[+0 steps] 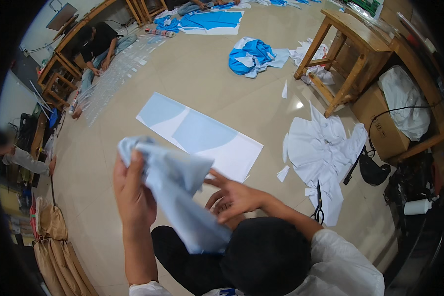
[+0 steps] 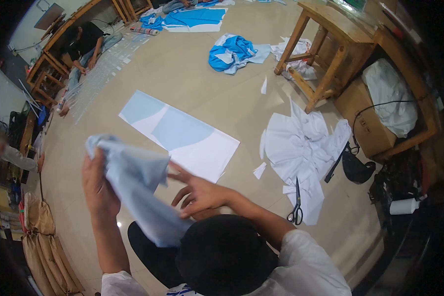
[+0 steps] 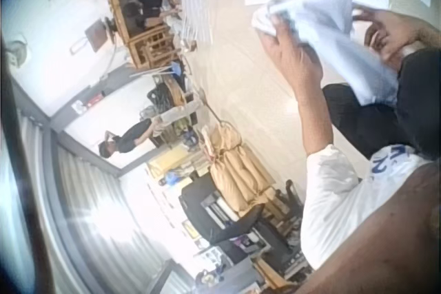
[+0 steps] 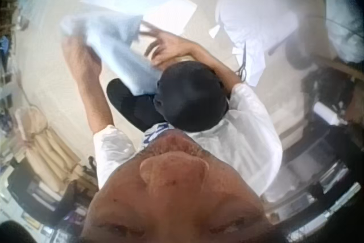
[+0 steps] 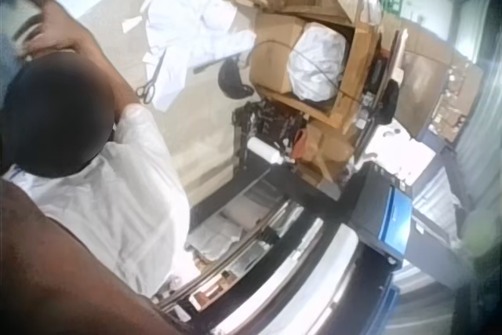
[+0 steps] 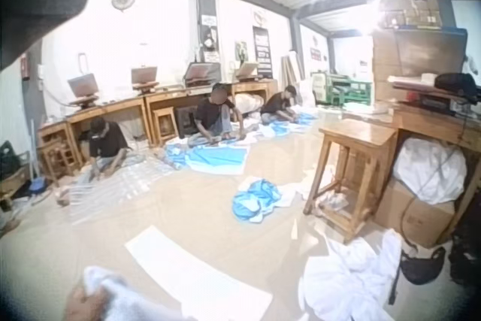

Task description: The person sits on the floor and uses scissors to cut a light blue fabric along a white paper template. They unfold the fabric, align it with the template, and carefully cut around the edges to create a specific shape.

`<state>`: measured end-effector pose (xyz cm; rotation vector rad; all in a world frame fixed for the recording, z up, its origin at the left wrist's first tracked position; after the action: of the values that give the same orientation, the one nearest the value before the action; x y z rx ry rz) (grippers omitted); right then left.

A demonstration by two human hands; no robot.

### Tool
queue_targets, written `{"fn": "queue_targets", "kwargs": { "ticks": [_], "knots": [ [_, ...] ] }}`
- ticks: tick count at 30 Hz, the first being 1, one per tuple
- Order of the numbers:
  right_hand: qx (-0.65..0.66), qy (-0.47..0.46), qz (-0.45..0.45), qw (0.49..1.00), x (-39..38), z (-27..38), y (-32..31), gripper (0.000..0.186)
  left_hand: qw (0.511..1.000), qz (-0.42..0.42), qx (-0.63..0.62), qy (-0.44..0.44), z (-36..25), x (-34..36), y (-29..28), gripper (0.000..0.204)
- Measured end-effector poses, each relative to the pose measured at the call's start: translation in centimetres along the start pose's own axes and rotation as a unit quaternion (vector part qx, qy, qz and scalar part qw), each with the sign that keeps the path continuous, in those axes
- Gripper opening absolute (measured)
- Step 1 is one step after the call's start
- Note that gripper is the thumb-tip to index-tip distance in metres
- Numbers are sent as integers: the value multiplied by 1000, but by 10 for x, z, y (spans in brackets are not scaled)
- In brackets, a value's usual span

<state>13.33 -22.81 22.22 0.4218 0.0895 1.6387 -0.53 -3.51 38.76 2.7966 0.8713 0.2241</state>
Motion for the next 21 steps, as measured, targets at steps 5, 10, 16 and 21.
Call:
{"fn": "queue_targets", "kwargs": {
  "ticks": [5, 10, 16, 21],
  "knots": [
    [20, -13, -98, 995, 59, 20, -1, 23, 994, 39, 63, -81, 51, 2, -25, 37],
    [-290, -37, -361, 886, 82, 89, -171, 23, 950, 100, 58, -289, 113, -57, -68, 42],
    [-442, 17, -521, 730, 107, 262, -434, 43, 919, 163, 159, -321, 224, -49, -52, 44],
    [-635, 97, -452, 619, 88, 160, -438, 36, 909, 93, 322, -248, 310, -15, -54, 51]
  ]
}}
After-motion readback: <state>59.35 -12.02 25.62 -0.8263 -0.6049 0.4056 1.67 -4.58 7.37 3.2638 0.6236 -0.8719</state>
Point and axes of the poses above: each hand's wrist, its own x-axis towards the middle knuckle, its own y-axis out of the palm, z = x × y, the point moved 2 cm from there along x, towards the middle knuckle, and after that the axes turned 11 degrees about z, right-handed, at the moved point
